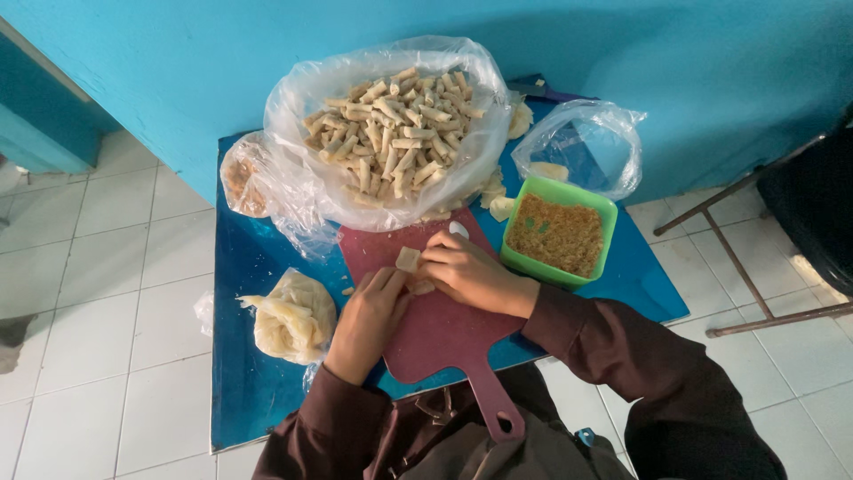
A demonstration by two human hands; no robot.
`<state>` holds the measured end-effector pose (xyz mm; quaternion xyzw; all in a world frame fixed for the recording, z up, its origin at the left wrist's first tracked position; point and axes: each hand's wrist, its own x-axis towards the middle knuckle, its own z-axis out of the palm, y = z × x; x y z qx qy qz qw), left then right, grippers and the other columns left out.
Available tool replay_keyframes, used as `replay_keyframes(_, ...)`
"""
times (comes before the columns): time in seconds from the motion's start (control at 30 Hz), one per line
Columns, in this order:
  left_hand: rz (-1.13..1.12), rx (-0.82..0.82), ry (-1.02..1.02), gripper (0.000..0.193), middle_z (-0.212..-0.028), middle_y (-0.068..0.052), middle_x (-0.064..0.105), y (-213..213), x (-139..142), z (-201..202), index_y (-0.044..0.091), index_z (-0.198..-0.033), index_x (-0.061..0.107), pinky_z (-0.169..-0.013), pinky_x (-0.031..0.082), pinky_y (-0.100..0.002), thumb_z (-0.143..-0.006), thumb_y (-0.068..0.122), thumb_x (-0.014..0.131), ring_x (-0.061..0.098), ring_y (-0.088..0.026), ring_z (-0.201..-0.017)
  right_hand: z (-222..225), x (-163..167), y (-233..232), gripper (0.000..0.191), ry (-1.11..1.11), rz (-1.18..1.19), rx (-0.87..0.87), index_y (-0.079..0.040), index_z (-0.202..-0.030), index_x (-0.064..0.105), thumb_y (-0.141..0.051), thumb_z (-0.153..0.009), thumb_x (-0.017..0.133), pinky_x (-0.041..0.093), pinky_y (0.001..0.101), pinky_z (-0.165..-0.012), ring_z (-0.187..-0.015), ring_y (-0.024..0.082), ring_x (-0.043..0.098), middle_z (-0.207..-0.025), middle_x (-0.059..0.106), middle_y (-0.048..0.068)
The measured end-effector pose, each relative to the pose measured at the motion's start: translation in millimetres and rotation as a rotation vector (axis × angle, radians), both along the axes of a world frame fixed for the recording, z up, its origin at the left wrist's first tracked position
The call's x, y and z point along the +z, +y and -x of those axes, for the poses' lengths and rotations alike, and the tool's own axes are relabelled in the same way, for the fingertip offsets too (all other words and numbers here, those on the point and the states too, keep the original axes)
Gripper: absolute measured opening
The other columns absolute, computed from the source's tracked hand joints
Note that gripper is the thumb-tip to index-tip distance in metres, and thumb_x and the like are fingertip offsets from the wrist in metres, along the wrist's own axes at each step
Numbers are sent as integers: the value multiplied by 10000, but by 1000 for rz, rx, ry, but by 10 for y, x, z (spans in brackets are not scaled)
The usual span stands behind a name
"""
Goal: The person takes pieces of dough from a plastic-lined bowl, flattens and folds each piece by hand on a small cutting board, and stacks the folded pieces on the board. They occasionally reach into a green container of brown filling and continue folding more dough pieces.
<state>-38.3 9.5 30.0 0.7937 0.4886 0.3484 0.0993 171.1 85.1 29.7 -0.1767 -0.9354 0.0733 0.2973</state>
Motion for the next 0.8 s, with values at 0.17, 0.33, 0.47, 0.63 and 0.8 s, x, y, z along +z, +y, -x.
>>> replay_keyframes(0.17,-65,62,32,89,-954,-95,669,37,-64,-26,82,-1003,638,-780,521,-441,-929,121,669,659,-325,-928,0,-1,19,222,33,46,39,-49,-1009,726,-113,-803,780,468,421,-980,-1100,292,553,-1093,645,57)
replay_keyframes(0.33,-10,129,-78,79,-915,-126,714,136,-147,-1,71,-991,640,-728,520,-450,-949,135,659,685,-350,-850,-7,-108,145,237,14,89,35,-39,-989,717,-197,-827,787,456,429,-968,-1091,298,550,-1063,669,62)
replay_keyframes(0.47,44,103,-230,96,-943,-160,717,219,-227,12,36,-1028,634,-721,542,-429,-955,94,655,695,-362,-875,54,-225,288,117,4,271,-22,-68,-1000,730,-153,-920,736,475,386,-957,-1066,253,574,-1019,704,34)
replay_keyframes(0.63,178,100,-339,163,-917,-125,724,226,-267,10,47,-1014,650,-692,571,-386,-884,116,718,725,-313,-785,92,-255,375,137,-30,361,-48,-89,-980,744,-195,-894,757,475,375,-915,-1009,253,591,-968,718,34)
replay_keyframes(0.8,2,131,-162,122,-970,-134,696,223,-178,5,65,-983,684,-788,530,-444,-874,97,729,664,-366,-923,109,-166,333,161,-86,533,-158,-94,-1004,721,-191,-880,752,495,365,-853,-984,233,606,-914,671,41)
